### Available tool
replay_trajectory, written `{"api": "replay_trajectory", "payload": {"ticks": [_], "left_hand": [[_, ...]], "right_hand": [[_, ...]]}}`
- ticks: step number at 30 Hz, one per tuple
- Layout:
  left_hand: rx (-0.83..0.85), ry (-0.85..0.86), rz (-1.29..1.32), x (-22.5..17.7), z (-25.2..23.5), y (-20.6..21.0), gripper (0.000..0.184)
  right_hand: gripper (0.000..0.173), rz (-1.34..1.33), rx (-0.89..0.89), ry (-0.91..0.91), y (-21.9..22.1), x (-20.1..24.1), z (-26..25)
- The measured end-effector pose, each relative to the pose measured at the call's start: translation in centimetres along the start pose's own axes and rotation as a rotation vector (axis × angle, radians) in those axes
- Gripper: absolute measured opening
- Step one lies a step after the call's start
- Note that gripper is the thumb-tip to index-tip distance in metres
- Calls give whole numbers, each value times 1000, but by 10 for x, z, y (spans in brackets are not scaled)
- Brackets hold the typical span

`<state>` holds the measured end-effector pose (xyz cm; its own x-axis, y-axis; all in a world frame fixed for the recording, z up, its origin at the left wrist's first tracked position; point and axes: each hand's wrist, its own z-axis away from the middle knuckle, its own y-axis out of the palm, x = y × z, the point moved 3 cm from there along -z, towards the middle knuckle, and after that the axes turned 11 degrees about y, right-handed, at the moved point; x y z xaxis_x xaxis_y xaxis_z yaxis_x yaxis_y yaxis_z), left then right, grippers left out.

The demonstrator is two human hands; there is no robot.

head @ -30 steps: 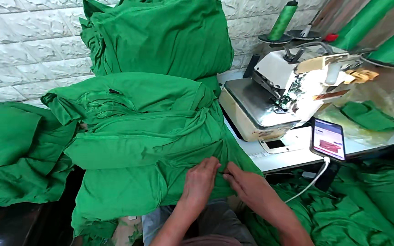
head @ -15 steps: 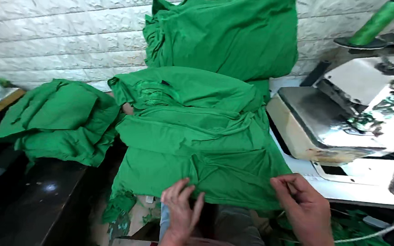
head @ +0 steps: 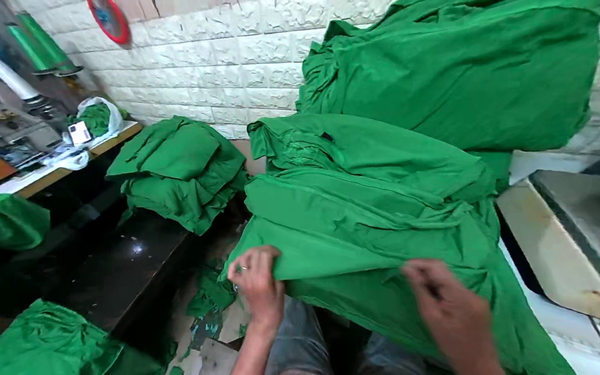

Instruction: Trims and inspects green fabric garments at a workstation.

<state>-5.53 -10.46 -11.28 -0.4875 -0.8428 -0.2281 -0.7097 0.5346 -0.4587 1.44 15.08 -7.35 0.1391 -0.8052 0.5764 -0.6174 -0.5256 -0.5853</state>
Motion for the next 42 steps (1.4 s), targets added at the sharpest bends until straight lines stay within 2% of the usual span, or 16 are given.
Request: {"api": "replay_trajectory", "payload": {"ticks": [2,6,8,11,13,16,18,19,21,23,27,31,34,36,39,42], "left_hand": [[23,-49,28,25,-6,-8,20],[140,64,154,29,24,-7,34],[123,74,195,25,52,-6,30],[74,5,296,23,86,-11,40],[19,-121,428,22,98,-16,51],[-65,-472,628,17,94,-15,60],[-11,-708,787,19,86,-7,49],[10,-755,850,20,82,-4,39],[-20,-669,880,20,75,-3,18],[-37,-563,815,20,64,-10,13],[30,-586,733,38,53,-15,27],[133,-723,889,40,64,-2,33],[85,-768,930,36,69,-1,29],[-1,-652,773,31,70,-7,14],[-132,-318,451,23,76,-15,24],[-140,-72,408,9,74,-15,21]], "right_hand": [[27,120,-28,75,-16,-19,-10],[25,204,134,252,-6,-35,-10],[32,145,63,284,-7,-27,-6],[37,11,-104,152,-7,-15,0],[29,-59,-84,6,-2,-3,3],[21,-108,25,-188,20,17,6],[23,-116,80,-279,38,26,8],[26,-122,107,-304,46,29,8],[30,-114,148,-306,58,30,5],[30,-12,166,-248,65,26,0],[20,101,229,-97,73,15,-6],[21,77,195,-98,73,15,-3],[21,14,112,-133,68,16,0],[20,-38,60,-177,66,16,2],[19,-135,50,-195,62,20,4],[19,-249,100,-194,63,29,8]]}}
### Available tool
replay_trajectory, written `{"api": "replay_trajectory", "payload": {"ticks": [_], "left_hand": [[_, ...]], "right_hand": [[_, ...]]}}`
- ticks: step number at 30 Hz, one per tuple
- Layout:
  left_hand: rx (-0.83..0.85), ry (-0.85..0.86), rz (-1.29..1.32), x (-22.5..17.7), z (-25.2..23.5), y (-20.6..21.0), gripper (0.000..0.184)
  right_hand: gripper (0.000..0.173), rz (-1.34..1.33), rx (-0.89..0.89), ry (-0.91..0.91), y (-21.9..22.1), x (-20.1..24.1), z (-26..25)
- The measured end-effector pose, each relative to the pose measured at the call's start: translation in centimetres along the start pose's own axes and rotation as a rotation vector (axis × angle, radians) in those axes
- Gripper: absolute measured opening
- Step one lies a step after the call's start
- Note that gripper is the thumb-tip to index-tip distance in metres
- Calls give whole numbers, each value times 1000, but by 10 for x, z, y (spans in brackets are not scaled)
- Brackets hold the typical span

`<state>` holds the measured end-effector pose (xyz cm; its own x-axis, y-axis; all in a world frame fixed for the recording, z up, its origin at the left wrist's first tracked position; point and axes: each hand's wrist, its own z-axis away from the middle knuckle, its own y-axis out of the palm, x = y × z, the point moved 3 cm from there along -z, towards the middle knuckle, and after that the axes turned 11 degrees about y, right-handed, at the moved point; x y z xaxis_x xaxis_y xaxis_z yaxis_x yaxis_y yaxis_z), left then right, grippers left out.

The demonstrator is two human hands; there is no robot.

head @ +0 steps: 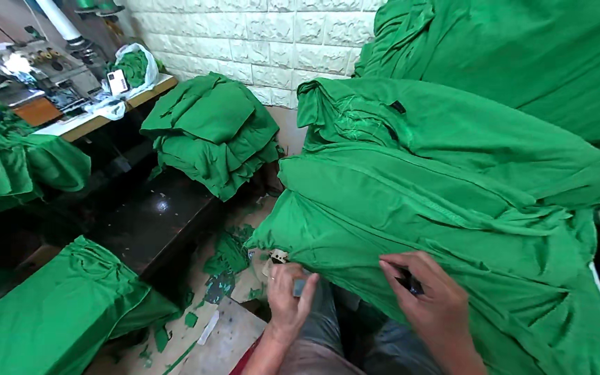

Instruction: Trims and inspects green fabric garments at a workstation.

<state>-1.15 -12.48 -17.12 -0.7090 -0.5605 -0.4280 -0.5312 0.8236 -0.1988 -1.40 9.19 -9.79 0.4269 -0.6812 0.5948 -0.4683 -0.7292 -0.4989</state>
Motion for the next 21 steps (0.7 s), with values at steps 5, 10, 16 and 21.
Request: {"api": "replay_trajectory", "payload": {"ticks": [5,10,16,21], "left_hand": [[155,99,29,-11,-10,27,35],[142,207,95,-6,-10,27,8],[172,140,105,-7,20,11,10],[172,77,163,-17,26,12,13]], "right_hand": [[19,146,130,89,14,0,1],[18,220,152,126,18,-3,-1],[25,153,181,152,14,-4,0],[43,99,172,83,9,7,6]]}}
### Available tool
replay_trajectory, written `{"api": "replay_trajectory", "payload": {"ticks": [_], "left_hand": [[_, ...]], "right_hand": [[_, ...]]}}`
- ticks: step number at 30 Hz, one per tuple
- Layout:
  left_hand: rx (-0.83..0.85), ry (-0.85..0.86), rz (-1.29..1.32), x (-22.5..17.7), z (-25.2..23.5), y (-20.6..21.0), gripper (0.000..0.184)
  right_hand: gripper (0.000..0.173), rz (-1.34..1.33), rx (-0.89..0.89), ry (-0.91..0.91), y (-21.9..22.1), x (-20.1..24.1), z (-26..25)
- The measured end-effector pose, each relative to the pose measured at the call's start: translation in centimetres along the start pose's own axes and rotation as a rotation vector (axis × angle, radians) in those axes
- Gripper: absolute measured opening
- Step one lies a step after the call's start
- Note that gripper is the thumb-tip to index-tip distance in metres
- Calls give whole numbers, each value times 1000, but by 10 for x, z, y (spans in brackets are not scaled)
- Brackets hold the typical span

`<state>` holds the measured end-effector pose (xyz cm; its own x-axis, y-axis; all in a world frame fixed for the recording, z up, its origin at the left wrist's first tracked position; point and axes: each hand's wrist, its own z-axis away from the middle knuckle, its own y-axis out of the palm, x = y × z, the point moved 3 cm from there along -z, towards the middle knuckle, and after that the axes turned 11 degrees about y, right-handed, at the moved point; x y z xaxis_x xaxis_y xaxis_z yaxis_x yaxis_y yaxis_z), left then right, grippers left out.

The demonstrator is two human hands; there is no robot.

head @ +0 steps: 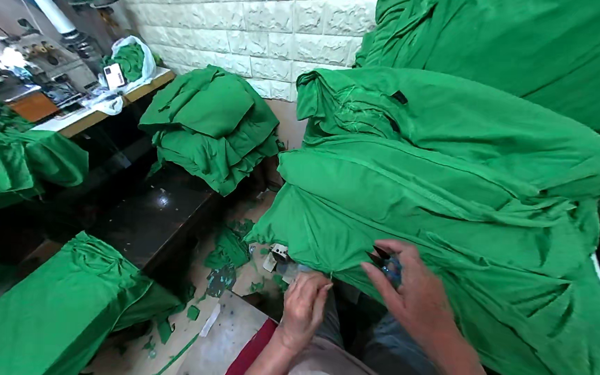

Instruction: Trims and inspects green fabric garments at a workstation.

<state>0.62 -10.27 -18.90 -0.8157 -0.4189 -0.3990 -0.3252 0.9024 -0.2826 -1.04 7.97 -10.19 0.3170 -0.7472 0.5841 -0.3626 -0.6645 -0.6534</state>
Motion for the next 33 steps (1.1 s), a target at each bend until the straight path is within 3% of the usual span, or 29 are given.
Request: {"api": "replay_trajectory", "payload": {"ticks": [7,17,20,23,25,27,30,33], "left_hand": [[-33,3,27,-5,-5,2,12],[-44,39,11,-6,-3,3,13],[-52,79,-138,-3,2,6,10],[-55,62,-365,10,-1,8,33],[-50,45,-416,19,-9,3,26],[-66,39,-377,24,-27,-8,11],[-123,-15,-295,24,-58,-35,22],[-224,-104,-219,28,-91,-65,26]], "right_hand": [[23,196,-24,-287,14,7,19],[24,152,-108,-278,31,11,20],[26,103,-122,-211,26,10,22],[35,28,-124,-75,10,5,24],[45,38,-146,-2,-5,-1,28],[46,130,-223,54,-25,-9,33],[50,303,-280,197,-60,-23,44],[50,320,-207,398,-93,-38,62]]}}
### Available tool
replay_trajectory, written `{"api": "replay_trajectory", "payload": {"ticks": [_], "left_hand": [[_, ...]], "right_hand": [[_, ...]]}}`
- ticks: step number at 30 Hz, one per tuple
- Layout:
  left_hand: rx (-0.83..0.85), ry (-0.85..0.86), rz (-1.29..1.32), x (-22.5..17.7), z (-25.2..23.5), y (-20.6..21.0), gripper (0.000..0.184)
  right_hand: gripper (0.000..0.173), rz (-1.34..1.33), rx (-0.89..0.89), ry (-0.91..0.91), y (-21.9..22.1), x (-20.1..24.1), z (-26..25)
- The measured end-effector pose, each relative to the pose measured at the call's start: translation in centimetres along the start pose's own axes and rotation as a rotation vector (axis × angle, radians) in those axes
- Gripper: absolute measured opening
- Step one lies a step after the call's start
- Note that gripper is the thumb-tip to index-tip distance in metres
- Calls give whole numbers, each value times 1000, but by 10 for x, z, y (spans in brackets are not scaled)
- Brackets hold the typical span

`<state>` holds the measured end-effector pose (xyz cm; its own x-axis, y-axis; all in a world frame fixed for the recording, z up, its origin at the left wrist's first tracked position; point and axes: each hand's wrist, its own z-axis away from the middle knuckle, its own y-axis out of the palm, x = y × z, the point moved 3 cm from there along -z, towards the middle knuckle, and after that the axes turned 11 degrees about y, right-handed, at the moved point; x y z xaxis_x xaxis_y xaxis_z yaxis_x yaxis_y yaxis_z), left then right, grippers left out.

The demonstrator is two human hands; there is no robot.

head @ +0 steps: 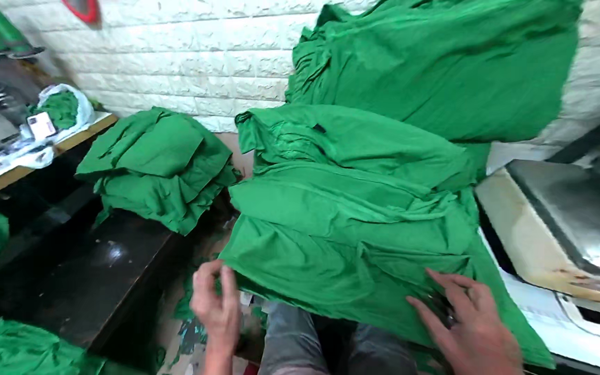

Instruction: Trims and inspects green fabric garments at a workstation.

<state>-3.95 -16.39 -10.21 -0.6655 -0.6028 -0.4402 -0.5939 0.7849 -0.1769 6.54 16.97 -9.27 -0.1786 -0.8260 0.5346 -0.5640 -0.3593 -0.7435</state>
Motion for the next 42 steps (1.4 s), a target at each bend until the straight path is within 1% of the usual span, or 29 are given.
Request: {"api": "replay_trajectory", "payload": {"ticks": [3,5,7,9,11,13,14,16,17,18,19,20,21,22,23,24,25,26,27,28,30,32,33,34,35,36,39,41,42], "left_hand": [[-106,-94,145,14,-31,-5,18],[-116,-164,223,22,-42,-1,19],[-96,-245,331,25,-50,5,26],[-97,-376,504,23,-62,11,31],[-108,-515,649,20,-77,16,34],[-131,-587,759,20,-95,23,37],[-156,-611,791,20,-104,29,37],[-204,-606,796,24,-120,46,33],[-147,-550,748,27,-125,57,27],[17,-446,669,32,-126,70,23],[271,-311,551,38,-123,86,29],[575,-184,370,44,-118,103,43],[840,-95,184,46,-111,119,51],[1049,-53,25,44,-105,130,54],[1160,-39,-88,40,-102,134,54],[1161,-9,-184,34,-102,132,51],[1084,47,-268,27,-103,124,48],[938,140,-313,19,-101,115,45],[785,227,-312,11,-98,108,46],[678,265,-276,0,-95,103,51],[567,269,-124,-26,-84,100,52],[588,266,125,-57,-65,106,46],[612,277,246,-73,-53,111,40],[643,291,355,-89,-39,118,36],[682,305,452,-104,-25,125,32],[734,313,540,-120,-10,132,29],[911,377,723,-159,34,148,21],[982,459,747,-177,59,155,24],[994,489,715,-184,68,157,30]], "right_hand": [[32,32,29,62,-21,-25,4],[24,79,23,98,-30,-36,6],[23,111,35,187,-40,-41,6],[26,49,141,296,-56,-44,2],[24,-133,263,290,-70,-48,-9],[17,-419,359,270,-75,-49,-26],[17,-611,358,288,-74,-48,-37],[18,-1024,212,363,-63,-44,-64],[17,-1207,102,395,-56,-40,-78],[18,-1310,25,410,-48,-38,-90],[26,-1343,-5,426,-41,-36,-99],[35,-1328,1,450,-33,-35,-103],[39,-1296,15,463,-27,-32,-103],[42,-1247,25,452,-23,-28,-100],[44,-1188,20,414,-22,-25,-93],[43,-1132,-6,367,-22,-24,-85],[39,-1077,-36,315,-25,-27,-75],[34,-1014,-70,267,-30,-31,-63],[30,-939,-108,240,-37,-37,-49],[28,-850,-152,240,-46,-44,-36],[27,-592,-233,301,-59,-64,-9],[27,-238,-302,397,-66,-83,16],[28,-92,-309,431,-66,-92,26],[33,-10,-286,466,-65,-98,33],[39,8,-258,496,-62,-102,39],[41,-3,-244,512,-59,-104,43],[21,-29,-308,478,-48,-97,46],[18,-89,-344,459,-44,-89,45],[17,-175,-345,459,-44,-84,42]]}}
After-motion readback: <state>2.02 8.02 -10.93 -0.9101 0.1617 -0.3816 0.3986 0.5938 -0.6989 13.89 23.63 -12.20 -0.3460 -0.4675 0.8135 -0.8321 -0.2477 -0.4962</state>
